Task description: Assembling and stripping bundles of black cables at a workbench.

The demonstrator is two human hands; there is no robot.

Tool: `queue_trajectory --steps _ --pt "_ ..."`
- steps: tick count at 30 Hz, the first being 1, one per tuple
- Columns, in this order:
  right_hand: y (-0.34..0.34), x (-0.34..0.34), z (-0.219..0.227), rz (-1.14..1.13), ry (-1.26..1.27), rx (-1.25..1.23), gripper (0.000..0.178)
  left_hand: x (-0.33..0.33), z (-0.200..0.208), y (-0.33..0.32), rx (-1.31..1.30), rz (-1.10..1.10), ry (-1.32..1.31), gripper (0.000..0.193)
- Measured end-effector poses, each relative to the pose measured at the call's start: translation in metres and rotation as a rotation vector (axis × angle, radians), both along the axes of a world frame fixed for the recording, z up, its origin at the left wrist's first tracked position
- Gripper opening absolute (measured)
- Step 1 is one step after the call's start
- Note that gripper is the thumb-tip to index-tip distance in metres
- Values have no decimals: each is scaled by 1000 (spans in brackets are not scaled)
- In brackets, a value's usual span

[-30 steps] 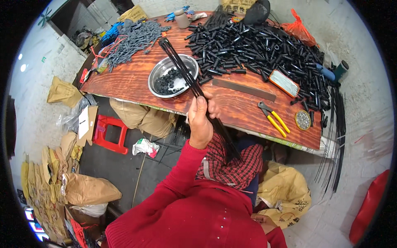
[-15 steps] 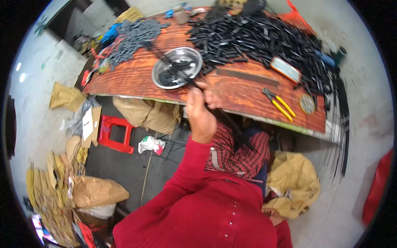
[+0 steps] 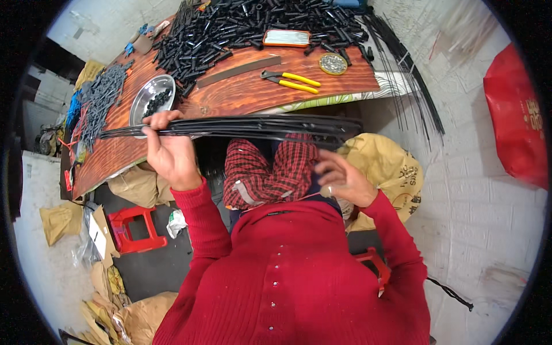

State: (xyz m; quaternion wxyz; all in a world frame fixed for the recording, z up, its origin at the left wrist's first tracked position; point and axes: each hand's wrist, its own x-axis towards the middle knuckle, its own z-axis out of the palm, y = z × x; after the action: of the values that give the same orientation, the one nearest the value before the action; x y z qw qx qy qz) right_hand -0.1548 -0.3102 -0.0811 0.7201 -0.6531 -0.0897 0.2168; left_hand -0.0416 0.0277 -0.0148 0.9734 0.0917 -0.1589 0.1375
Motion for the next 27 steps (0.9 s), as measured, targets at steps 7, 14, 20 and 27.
queue_trajectory --steps 7,14,20,27 --pt "4 35 34 -431 -241 327 64 -23 -42 -56 222 -183 239 12" --pt "-10 53 40 -372 -331 134 52 -32 -114 -68 2 -493 533 11" --pt "-5 76 39 -318 -284 111 48 -14 -134 -58 -28 -493 561 18" --pt "26 103 27 -191 -266 101 33 -8 -129 -38 70 -387 473 22"
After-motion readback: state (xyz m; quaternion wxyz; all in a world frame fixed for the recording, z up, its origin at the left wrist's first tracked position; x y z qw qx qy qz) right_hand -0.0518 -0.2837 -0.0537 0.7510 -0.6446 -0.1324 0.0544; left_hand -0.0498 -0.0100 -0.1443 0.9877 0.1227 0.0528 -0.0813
